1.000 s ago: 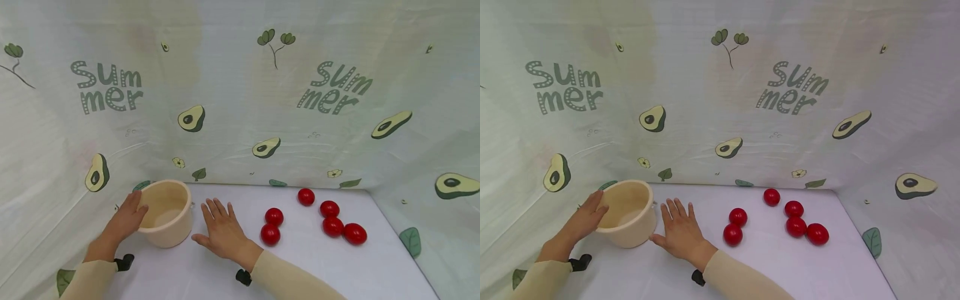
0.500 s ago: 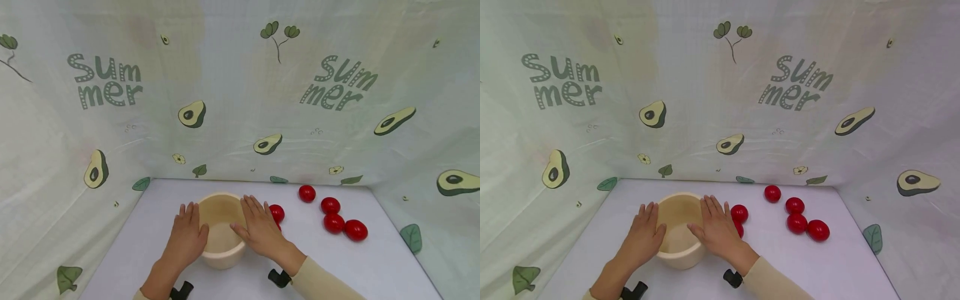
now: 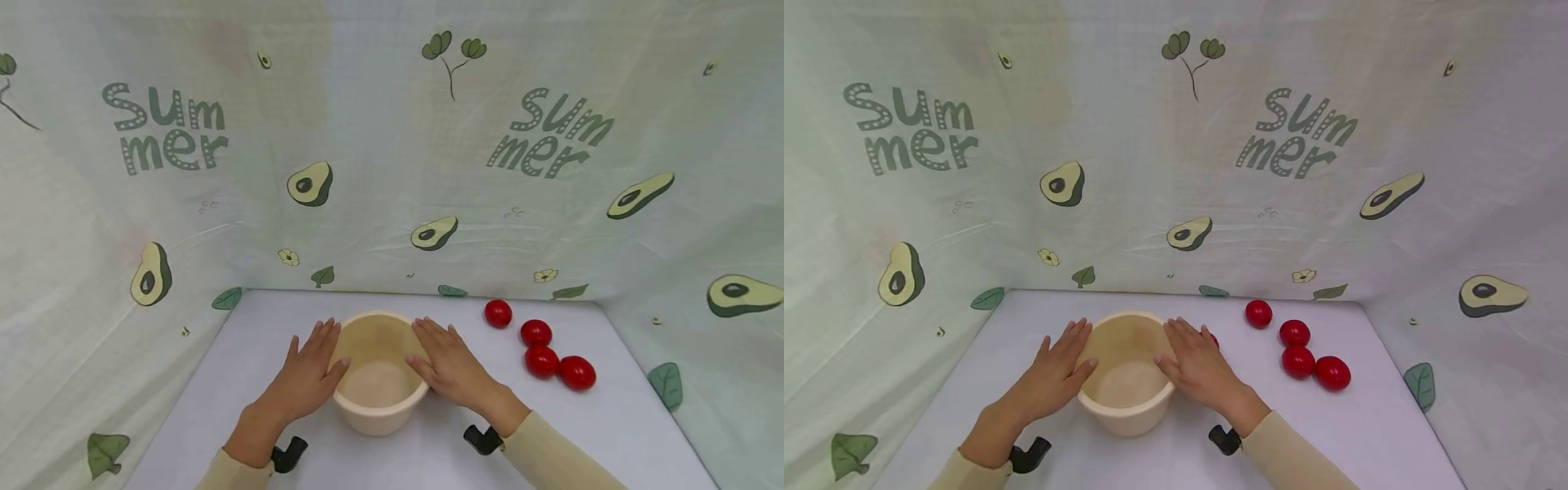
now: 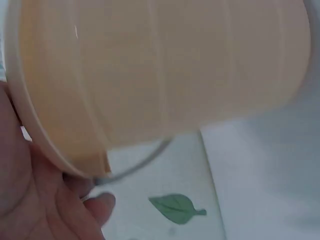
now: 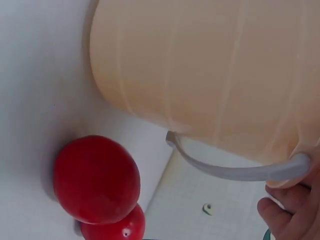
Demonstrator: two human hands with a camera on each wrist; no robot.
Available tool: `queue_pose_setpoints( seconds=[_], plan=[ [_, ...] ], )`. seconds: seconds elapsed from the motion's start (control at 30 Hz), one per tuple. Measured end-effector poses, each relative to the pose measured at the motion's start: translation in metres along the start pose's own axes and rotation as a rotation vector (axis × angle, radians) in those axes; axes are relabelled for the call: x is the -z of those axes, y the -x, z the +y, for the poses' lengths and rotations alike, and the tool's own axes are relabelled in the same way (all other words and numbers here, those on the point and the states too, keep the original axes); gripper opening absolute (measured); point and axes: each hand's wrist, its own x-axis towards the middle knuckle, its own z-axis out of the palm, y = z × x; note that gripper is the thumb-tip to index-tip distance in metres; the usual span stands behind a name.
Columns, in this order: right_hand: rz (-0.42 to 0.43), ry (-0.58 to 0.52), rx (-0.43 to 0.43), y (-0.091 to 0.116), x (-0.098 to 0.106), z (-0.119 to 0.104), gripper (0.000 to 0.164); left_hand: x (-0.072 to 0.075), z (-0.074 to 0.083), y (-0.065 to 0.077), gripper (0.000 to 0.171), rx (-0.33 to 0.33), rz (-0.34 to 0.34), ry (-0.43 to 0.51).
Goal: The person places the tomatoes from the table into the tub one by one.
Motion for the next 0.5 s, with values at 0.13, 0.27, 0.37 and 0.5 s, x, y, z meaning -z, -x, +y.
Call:
queue_pose_setpoints(
  seconds=[0.13, 0.27, 0.37, 0.5],
  plan=[
    [0.022, 0.021, 0.027, -0.002, 0.0, 0.001, 0.07, -0.004, -0.013, -0.003, 0.07, -0.017, 0.014, 0.001],
    [0.137, 0.034, -0.046, 0.003, -0.003, 0.011, 0.066, -0.009, -0.015, -0.002, 0.068, -0.037, 0.047, 0.007],
    [0.238, 0.081, -0.143, 0.014, -0.009, 0.027, 0.061, -0.011, -0.013, -0.001, 0.067, -0.043, 0.064, 0.001],
    [0.253, 0.199, -0.228, 0.03, -0.022, 0.048, 0.064, -0.011, -0.012, 0.0, 0.068, -0.047, 0.073, -0.002]
  ],
)
